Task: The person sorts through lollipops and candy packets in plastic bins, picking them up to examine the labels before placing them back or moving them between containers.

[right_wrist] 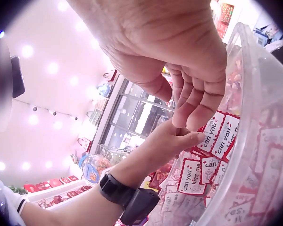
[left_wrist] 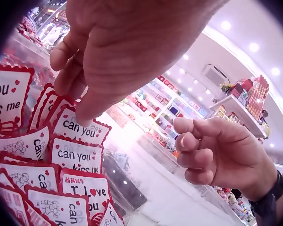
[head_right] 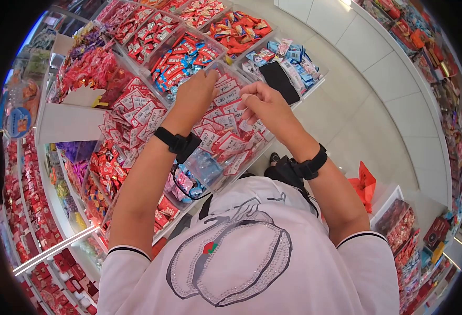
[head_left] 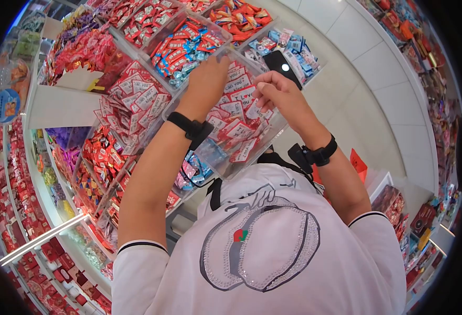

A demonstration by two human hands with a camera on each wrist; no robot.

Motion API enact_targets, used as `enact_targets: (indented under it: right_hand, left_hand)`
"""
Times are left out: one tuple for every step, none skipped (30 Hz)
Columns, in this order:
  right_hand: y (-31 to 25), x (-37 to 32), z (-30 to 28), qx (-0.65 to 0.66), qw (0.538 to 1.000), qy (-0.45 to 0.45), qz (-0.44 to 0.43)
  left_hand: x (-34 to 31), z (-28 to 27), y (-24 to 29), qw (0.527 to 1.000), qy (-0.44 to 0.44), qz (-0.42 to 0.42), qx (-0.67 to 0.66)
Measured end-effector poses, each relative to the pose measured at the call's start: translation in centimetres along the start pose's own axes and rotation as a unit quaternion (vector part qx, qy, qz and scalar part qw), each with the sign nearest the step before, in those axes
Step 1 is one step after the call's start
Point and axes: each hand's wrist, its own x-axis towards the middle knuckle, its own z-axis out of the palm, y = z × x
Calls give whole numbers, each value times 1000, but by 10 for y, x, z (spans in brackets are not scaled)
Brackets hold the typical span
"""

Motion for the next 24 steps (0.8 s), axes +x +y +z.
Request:
enact_targets:
  right_hand:
    - [0,0,0,-1,1000,-2,0]
    - [-1,1,1,-1,1000,-4,0]
    - [-1,1,1,-2,1000,-5,1]
    - [-1,1,2,-2,1000,-6,1]
    - [-2,1,2,-2,1000,-6,2]
    - [-2,1,3,-3,1000,-6,3]
    - [-3,1,3,-5,1000,-6,1]
    - [-3,1,3,-7,1000,-7,-1]
    - [-3,2,3,-8,1000,-7,-2]
    - [-2,1,3,-7,1000,-5,-4]
    - [-1,2,3,-5,1000,-4,-5]
    - [-1,2,3,-3,1000,-2,-7]
    - [0,3,4,-7,1000,-2,-7]
    - [-1,3,4,-11,1000,-2,-8]
    - [-1,4,4,-16,1000,-2,-9]
    - [-2,5,5,-23,1000,-1,-10]
    - [-2,6,7,-30,999,-1,-11]
    - [-3,6,9,-37,999,-2,-11]
    - [-3,7,11,-40,999,1,-17]
    - [-3,7,14,-42,999,1,-22]
    - [-3,8,18,-43,999,-4,-29]
    - [-2,10,22,-43,999,-10,-24]
    - [-1,10,23,-43,999,-18,-19]
    - [-1,11,25,-45,999,-25,-13]
  left_hand:
    - [1,2,0,1000,-3,-15,-5]
    - [3,5,1,1000,-5,-29,-9]
    - [4,7,1,999,-8,-43,-14]
    - [3,8,-1,999,-15,-31,-14]
    - [1,9,-3,999,-23,-18,-15]
    - [0,9,-4,999,-30,-5,-15]
    - [0,9,-5,999,-28,-4,-17]
    - [-1,9,-5,999,-27,-2,-18]
    - [-1,6,-5,999,-26,-1,-20]
    - [-3,3,-5,999,-18,0,-26]
    - [-6,-2,-6,999,-10,0,-32]
    - [-8,-10,-6,999,-3,0,-37]
    - [-12,-19,-6,999,12,-5,-49]
    - [-15,-30,-5,998,27,-11,-62]
    - [-18,-39,-6,996,43,-16,-73]
    - [-22,-46,-9,994,62,-15,-88]
    - [-27,-52,-12,991,81,-15,-103]
    - [-30,-55,-15,988,100,-15,-118]
    - [-33,-56,-20,984,100,-3,-150]
    - [-36,-57,-26,979,100,7,-180]
    - [-42,-61,-34,973,101,14,-207]
    - [-51,-67,-34,970,85,-24,-225]
    - [-59,-72,-27,966,70,-63,-242]
    - [-64,-74,-24,958,56,-101,-261]
